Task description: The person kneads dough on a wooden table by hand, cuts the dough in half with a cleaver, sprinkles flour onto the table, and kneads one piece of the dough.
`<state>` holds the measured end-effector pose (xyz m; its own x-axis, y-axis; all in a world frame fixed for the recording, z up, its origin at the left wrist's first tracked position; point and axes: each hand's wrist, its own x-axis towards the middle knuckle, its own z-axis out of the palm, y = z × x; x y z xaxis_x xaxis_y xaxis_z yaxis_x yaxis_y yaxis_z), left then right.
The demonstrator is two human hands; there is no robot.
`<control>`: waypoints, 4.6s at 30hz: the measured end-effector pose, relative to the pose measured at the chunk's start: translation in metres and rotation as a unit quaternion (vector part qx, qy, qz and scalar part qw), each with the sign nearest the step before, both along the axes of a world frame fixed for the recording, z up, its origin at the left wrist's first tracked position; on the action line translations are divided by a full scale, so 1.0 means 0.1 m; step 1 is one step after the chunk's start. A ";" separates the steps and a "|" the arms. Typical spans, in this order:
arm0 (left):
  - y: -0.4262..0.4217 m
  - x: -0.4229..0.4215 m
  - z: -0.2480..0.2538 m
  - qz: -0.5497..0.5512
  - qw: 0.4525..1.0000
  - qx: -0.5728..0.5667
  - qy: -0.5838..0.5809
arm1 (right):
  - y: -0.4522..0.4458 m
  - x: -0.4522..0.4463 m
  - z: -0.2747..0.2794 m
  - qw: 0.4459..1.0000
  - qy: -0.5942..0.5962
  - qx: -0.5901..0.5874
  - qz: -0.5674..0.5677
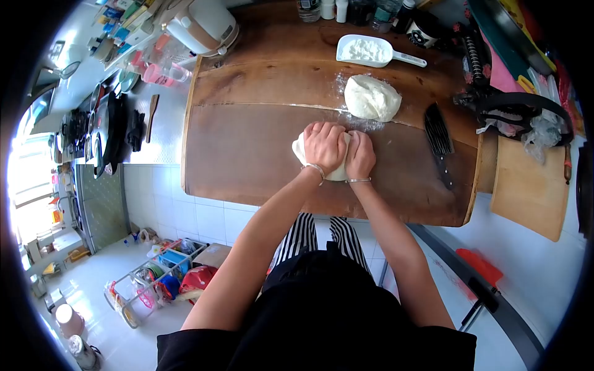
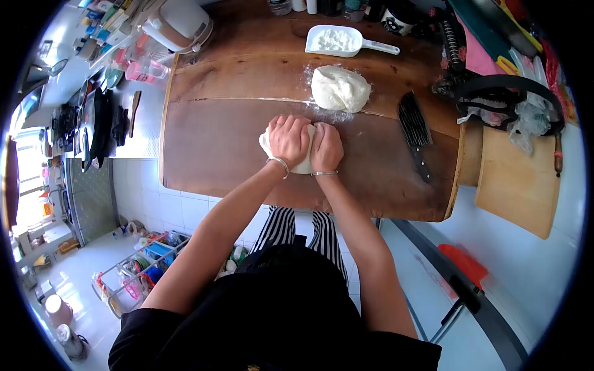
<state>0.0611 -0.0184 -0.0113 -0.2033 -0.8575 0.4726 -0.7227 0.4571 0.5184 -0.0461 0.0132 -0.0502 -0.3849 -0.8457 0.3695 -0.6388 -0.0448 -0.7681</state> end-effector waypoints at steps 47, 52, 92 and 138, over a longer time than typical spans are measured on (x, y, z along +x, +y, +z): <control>0.51 0.43 -0.24 0.072 0.997 0.033 0.021 | 0.29 0.46 0.06 0.982 0.168 -0.058 0.062; -0.24 0.35 -0.04 0.046 0.994 0.096 0.005 | -0.37 0.42 0.16 0.983 0.181 0.005 0.001; 0.28 1.66 0.58 -0.139 0.978 0.155 -0.011 | -1.78 -0.68 1.46 0.886 -0.184 0.340 0.257; -1.41 0.93 -0.21 -0.017 0.978 0.165 0.126 | -1.51 1.03 0.24 0.967 0.229 0.106 -0.019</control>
